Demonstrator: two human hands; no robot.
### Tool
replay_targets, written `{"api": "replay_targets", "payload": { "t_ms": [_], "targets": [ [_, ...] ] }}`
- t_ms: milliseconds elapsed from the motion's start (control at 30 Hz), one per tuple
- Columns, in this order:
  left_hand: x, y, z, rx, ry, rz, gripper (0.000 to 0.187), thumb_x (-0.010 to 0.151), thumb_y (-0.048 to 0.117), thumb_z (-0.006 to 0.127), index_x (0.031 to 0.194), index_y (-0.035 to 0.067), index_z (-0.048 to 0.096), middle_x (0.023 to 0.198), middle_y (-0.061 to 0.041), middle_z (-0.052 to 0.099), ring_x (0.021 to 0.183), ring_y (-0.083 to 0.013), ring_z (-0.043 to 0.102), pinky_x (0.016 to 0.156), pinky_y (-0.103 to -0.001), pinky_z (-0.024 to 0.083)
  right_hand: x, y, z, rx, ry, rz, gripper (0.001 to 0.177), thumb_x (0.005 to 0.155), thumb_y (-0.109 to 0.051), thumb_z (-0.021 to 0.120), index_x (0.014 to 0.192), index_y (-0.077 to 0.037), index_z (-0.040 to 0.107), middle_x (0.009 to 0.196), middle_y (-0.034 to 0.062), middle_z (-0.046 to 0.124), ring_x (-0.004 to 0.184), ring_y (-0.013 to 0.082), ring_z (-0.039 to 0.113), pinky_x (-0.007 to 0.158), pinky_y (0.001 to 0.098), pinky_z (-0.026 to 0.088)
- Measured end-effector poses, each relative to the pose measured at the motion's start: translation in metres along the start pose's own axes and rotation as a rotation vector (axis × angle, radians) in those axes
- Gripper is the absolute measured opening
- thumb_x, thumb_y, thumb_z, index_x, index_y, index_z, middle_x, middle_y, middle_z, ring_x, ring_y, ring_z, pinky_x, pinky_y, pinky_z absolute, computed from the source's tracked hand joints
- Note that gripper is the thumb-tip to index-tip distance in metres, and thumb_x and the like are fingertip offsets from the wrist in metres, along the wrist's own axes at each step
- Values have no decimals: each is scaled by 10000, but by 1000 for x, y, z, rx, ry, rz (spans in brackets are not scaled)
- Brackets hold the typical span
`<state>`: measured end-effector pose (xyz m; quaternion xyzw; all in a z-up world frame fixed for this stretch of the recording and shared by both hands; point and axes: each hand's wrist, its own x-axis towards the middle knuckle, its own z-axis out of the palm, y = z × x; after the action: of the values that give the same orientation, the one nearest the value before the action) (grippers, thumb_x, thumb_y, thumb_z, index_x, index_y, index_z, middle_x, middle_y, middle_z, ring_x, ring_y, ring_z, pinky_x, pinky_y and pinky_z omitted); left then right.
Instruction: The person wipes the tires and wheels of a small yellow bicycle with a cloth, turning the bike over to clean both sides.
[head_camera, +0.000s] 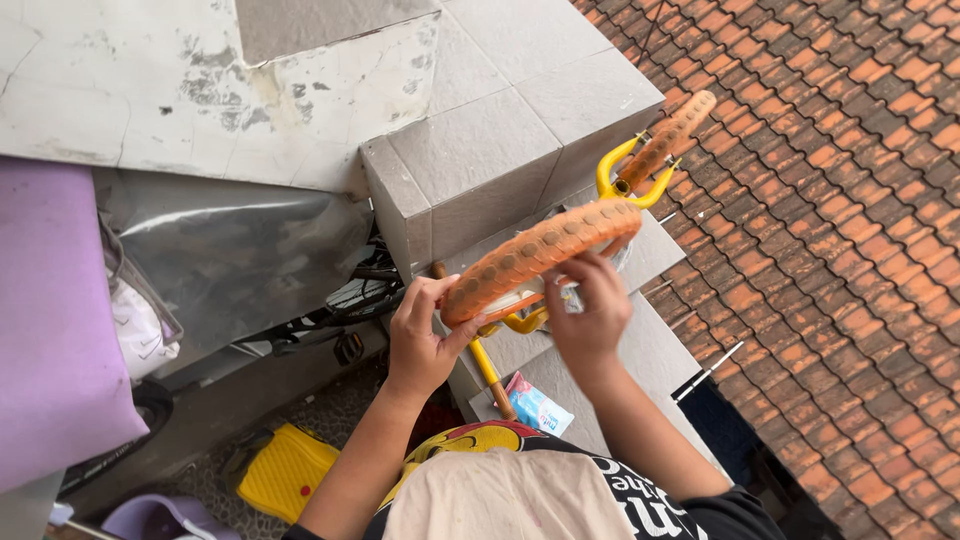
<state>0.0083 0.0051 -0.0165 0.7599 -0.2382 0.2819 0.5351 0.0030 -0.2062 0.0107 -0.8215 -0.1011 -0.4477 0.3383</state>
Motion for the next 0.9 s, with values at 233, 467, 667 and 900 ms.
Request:
{"api": "replay_targets", "payload": {
  "t_ms": [233, 467, 667, 900],
  "targets": [
    [2, 6, -2, 16, -25, 2, 471, 904, 294, 815, 1235, 57, 580, 1035, -97, 635, 897, -230, 677, 777, -351, 555, -10, -19, -15, -42, -137, 11, 535, 901, -133, 750, 1356, 75, 560, 1451, 269, 506, 1355, 437, 497, 1110, 502, 425],
    [4, 7, -2, 25, -34, -13, 486, 898, 304, 814, 1246, 54, 584, 1035, -97, 639, 876, -234, 661, 773, -354, 549, -19, -24, -9, -48, -235, 80, 728, 879, -301, 739, 1462, 58, 491, 1526, 277, 406, 1323, 410, 441, 1147, 498, 345],
    [5, 9, -5, 34, -46, -19, 502, 895, 320, 814, 1261, 66, 585, 1056, -97, 651, 917, -231, 701, 788, -351, 569, -28, -30, -6, -183, -291, -97, 820, 925, -487, 640, 1473, 88, 436, 1546, 285, 351, 1432, 453, 311, 1172, 550, 243],
    [4, 8, -3, 67, -66, -20, 504, 904, 340, 806, 1264, 74, 573, 1045, -84, 650, 908, -208, 697, 772, -336, 576, -21, -14, -5, -287, -226, 154, 815, 989, -518, 553, 1541, 66, 417, 1558, 248, 339, 1416, 420, 276, 1163, 549, 179]
  ]
}}
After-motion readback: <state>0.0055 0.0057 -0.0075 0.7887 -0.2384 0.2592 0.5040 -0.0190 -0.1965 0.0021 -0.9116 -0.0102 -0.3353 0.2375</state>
